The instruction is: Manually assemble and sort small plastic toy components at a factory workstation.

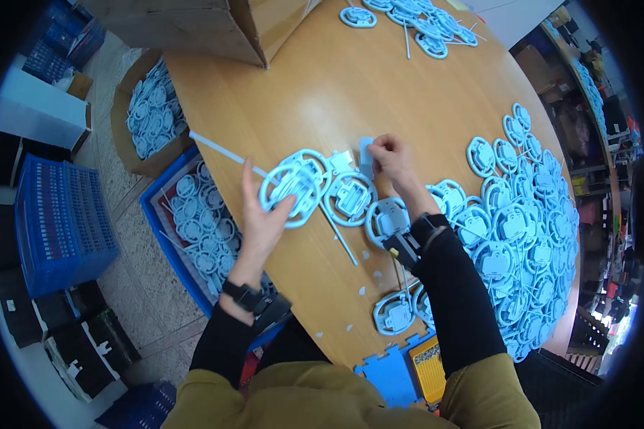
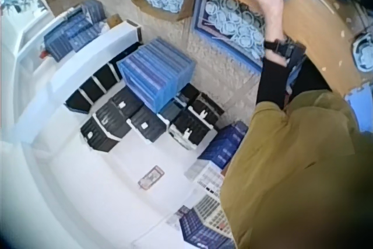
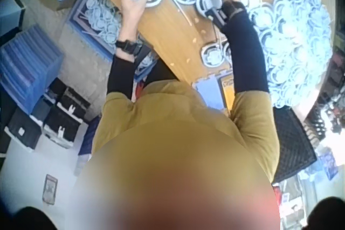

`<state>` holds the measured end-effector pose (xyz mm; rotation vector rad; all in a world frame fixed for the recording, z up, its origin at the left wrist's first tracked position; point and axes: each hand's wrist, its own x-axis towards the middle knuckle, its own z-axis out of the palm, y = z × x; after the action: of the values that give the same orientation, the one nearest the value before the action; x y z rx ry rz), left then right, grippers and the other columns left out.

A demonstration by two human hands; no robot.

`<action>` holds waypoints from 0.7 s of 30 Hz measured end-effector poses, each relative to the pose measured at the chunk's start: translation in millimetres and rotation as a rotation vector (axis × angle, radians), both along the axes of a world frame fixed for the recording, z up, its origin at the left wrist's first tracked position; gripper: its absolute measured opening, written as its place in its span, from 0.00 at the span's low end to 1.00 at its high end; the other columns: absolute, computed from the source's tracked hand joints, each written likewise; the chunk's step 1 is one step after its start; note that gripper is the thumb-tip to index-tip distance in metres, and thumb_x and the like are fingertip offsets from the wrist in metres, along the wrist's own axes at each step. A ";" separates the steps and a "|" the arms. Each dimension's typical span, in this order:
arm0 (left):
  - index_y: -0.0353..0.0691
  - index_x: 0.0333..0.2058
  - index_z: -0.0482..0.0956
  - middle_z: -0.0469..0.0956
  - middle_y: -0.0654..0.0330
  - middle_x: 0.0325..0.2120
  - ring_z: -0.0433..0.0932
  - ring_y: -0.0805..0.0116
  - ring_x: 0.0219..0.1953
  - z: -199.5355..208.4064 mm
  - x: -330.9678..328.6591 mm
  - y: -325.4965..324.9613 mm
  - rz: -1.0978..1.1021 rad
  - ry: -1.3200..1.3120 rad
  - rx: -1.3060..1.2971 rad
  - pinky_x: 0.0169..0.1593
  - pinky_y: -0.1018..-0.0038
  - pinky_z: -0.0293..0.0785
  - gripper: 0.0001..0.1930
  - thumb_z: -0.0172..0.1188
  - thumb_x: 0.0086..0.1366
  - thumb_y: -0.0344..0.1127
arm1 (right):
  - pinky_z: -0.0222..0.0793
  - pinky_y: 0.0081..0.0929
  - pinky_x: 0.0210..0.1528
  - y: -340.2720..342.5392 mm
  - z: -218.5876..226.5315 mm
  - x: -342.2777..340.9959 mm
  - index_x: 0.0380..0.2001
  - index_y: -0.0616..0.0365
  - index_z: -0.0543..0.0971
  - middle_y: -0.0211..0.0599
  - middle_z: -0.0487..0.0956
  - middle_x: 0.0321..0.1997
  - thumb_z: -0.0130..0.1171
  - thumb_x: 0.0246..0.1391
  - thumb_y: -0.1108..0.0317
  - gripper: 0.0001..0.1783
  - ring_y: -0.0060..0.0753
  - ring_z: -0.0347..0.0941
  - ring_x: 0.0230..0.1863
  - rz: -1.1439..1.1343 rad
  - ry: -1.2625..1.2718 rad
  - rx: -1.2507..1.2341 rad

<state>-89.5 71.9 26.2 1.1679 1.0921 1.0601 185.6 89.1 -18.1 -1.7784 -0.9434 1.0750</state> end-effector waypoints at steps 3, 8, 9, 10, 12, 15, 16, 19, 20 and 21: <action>0.41 0.67 0.40 0.69 0.55 0.44 0.75 0.66 0.45 -5.1 20.6 8.4 -0.005 0.017 0.196 0.47 0.74 0.75 0.49 0.62 0.53 0.18 | 0.72 0.21 0.23 -21.9 36.7 -41.3 0.32 0.56 0.75 0.29 0.76 0.21 0.60 0.55 0.68 0.05 0.24 0.73 0.20 -0.089 0.575 0.009; 0.39 0.67 0.43 0.66 0.51 0.49 0.72 0.61 0.49 -8.0 53.8 1.5 -0.070 -0.026 0.227 0.51 0.70 0.72 0.50 0.67 0.51 0.23 | 0.72 0.18 0.22 -54.2 43.1 -73.3 0.33 0.58 0.75 0.31 0.76 0.21 0.60 0.56 0.69 0.06 0.23 0.73 0.19 -0.197 0.862 0.063; 0.39 0.67 0.43 0.65 0.50 0.50 0.70 0.60 0.51 -8.0 54.3 -0.5 -0.062 0.033 0.279 0.53 0.68 0.71 0.50 0.67 0.51 0.24 | 0.72 0.19 0.23 -58.8 47.0 -73.9 0.33 0.58 0.75 0.31 0.76 0.21 0.60 0.56 0.68 0.06 0.23 0.73 0.19 -0.197 0.823 0.051; 0.39 0.67 0.44 0.64 0.49 0.51 0.68 0.58 0.53 -6.9 54.4 -2.4 -0.054 0.092 0.332 0.55 0.67 0.69 0.50 0.68 0.51 0.24 | 0.72 0.19 0.23 -63.3 50.1 -74.7 0.33 0.57 0.75 0.31 0.76 0.21 0.60 0.57 0.68 0.06 0.23 0.72 0.19 -0.196 0.786 0.038; 0.40 0.67 0.44 0.64 0.48 0.51 0.67 0.58 0.54 -2.5 55.8 -5.6 -0.089 0.052 0.318 0.55 0.66 0.68 0.49 0.67 0.51 0.24 | 0.71 0.18 0.23 -71.0 53.5 -75.0 0.33 0.58 0.75 0.31 0.76 0.21 0.60 0.56 0.67 0.06 0.23 0.72 0.19 -0.213 0.761 0.035; 0.40 0.67 0.44 0.62 0.47 0.54 0.66 0.57 0.56 5.0 55.7 -7.7 -0.151 0.101 0.356 0.57 0.65 0.66 0.49 0.66 0.51 0.24 | 0.68 0.17 0.22 -79.5 58.3 -74.6 0.32 0.58 0.75 0.30 0.76 0.21 0.62 0.55 0.66 0.08 0.22 0.71 0.18 -0.205 0.738 0.062; 0.40 0.67 0.44 0.62 0.46 0.55 0.65 0.57 0.57 7.8 55.6 -7.9 -0.181 0.190 0.407 0.58 0.65 0.66 0.48 0.65 0.52 0.24 | 0.68 0.17 0.22 -82.0 59.1 -74.6 0.32 0.58 0.75 0.30 0.76 0.21 0.62 0.55 0.66 0.08 0.22 0.71 0.18 -0.209 0.737 0.067; 0.40 0.67 0.45 0.60 0.46 0.58 0.65 0.56 0.57 19.8 61.9 -8.9 -0.232 0.214 0.417 0.59 0.65 0.64 0.47 0.64 0.52 0.24 | 0.67 0.15 0.27 -88.0 51.9 -65.9 0.36 0.59 0.75 0.31 0.78 0.29 0.67 0.50 0.67 0.13 0.17 0.73 0.28 -0.178 0.323 0.123; 0.40 0.67 0.45 0.60 0.46 0.58 0.65 0.56 0.57 26.2 61.3 -9.6 -0.238 0.215 0.419 0.59 0.65 0.64 0.47 0.64 0.52 0.24 | 0.67 0.15 0.27 -89.6 60.2 -63.4 0.36 0.59 0.75 0.31 0.78 0.29 0.67 0.50 0.67 0.13 0.17 0.73 0.28 -0.184 0.324 0.125; 0.41 0.67 0.44 0.62 0.49 0.55 0.66 0.59 0.57 31.2 61.5 -9.2 -0.325 0.101 0.327 0.57 0.67 0.67 0.46 0.62 0.53 0.23 | 0.67 0.15 0.29 -90.6 72.6 -59.5 0.38 0.59 0.74 0.30 0.78 0.32 0.67 0.50 0.67 0.15 0.17 0.73 0.30 -0.160 0.484 0.136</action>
<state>-28.0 62.7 57.4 1.6141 0.7842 0.9515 126.1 -1.5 54.6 -1.3666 -0.5532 1.2293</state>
